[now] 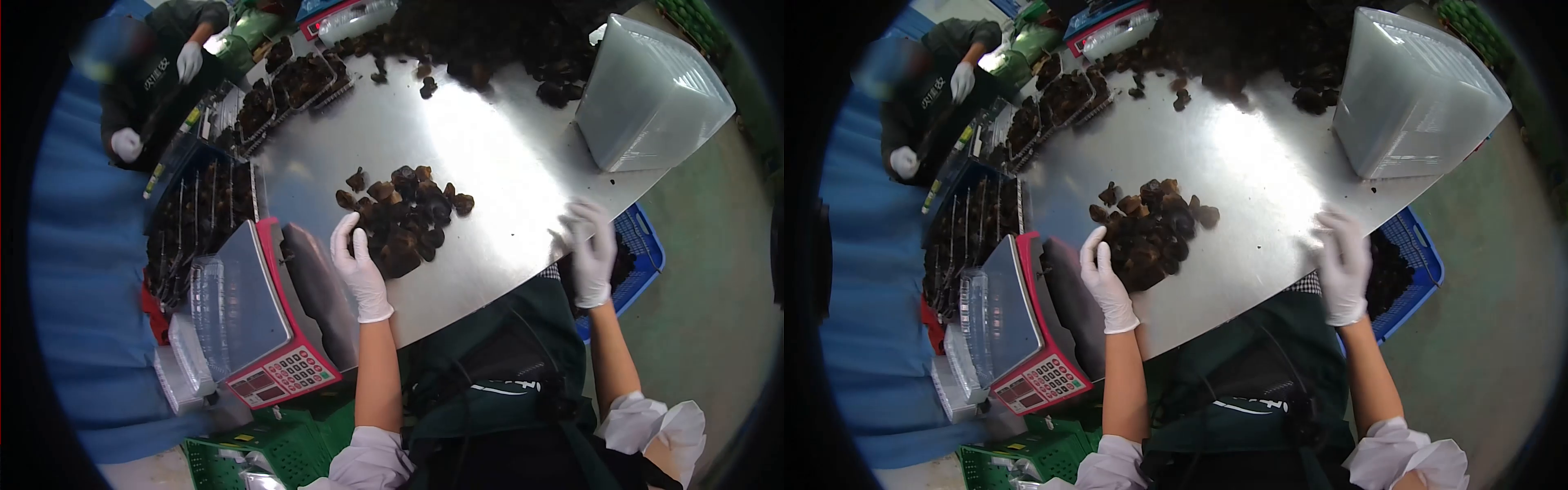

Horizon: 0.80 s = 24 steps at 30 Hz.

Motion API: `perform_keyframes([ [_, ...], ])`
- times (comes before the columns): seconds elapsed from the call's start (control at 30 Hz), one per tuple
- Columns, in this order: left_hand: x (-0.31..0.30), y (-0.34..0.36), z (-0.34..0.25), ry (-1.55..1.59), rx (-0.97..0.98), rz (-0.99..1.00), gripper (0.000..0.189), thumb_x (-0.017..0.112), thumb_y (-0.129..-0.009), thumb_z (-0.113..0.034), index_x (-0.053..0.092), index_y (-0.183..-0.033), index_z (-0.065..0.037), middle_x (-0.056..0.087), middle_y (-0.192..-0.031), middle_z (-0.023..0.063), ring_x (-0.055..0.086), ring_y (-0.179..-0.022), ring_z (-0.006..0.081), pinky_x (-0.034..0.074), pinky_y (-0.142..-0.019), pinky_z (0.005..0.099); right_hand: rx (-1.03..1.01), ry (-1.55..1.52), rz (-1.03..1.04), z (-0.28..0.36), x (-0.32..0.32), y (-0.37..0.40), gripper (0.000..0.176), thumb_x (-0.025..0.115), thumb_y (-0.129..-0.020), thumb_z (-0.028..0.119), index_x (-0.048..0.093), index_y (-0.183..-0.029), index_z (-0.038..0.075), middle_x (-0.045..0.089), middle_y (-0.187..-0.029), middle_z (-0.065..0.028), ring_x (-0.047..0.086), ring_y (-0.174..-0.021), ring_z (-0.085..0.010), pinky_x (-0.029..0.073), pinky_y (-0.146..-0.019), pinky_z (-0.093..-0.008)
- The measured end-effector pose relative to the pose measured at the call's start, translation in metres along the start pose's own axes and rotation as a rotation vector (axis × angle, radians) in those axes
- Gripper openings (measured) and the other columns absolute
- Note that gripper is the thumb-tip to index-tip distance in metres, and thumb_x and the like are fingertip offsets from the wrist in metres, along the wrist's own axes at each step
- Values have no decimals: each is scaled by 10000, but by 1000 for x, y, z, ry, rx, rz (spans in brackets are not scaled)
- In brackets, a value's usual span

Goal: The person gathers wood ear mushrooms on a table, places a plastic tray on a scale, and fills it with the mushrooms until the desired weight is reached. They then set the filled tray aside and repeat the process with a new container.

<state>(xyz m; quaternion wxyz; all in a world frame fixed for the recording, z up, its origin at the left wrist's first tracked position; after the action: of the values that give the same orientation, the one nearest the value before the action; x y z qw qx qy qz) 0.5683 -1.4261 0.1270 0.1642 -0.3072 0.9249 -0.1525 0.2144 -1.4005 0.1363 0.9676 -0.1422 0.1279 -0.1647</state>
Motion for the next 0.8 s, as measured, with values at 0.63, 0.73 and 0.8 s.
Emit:
perform_keyframes([
  [0.63,0,-2,0,-125,6,63,256,625,-923,-52,692,-1168,-23,643,-1247,125,560,-1225,276,377,-1106,403,-433,185,474,34,166,-85,295,629,-850,86,680,-1139,112,667,-1142,-103,557,-1165,-334,408,-1036,-446],
  [0.73,1,-1,-9,-129,-14,57,252,629,-927,-55,687,-1170,-21,640,-1250,128,558,-1221,281,382,-1099,401,-815,236,602,60,210,-73,349,621,-804,47,682,-1138,128,676,-1111,-90,588,-1115,-302,416,-1029,-437],
  [0.8,1,-1,-3,-111,8,43,250,630,-933,-55,681,-1176,-19,641,-1246,124,562,-1212,273,391,-1089,396,-975,372,507,59,234,-80,275,629,-821,84,712,-1072,159,705,-1008,-72,634,-1025,-276,430,-991,-423],
])
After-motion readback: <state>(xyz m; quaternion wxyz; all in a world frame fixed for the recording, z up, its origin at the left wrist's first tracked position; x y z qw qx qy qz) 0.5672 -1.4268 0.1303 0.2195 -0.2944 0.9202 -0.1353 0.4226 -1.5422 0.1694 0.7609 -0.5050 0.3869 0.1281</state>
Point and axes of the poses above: each hand's wrist, its own y-axis away from the middle knuckle, its own x-axis out of the palm, z = x × y, the point moved 2 cm from there along -y, towards the middle knuckle
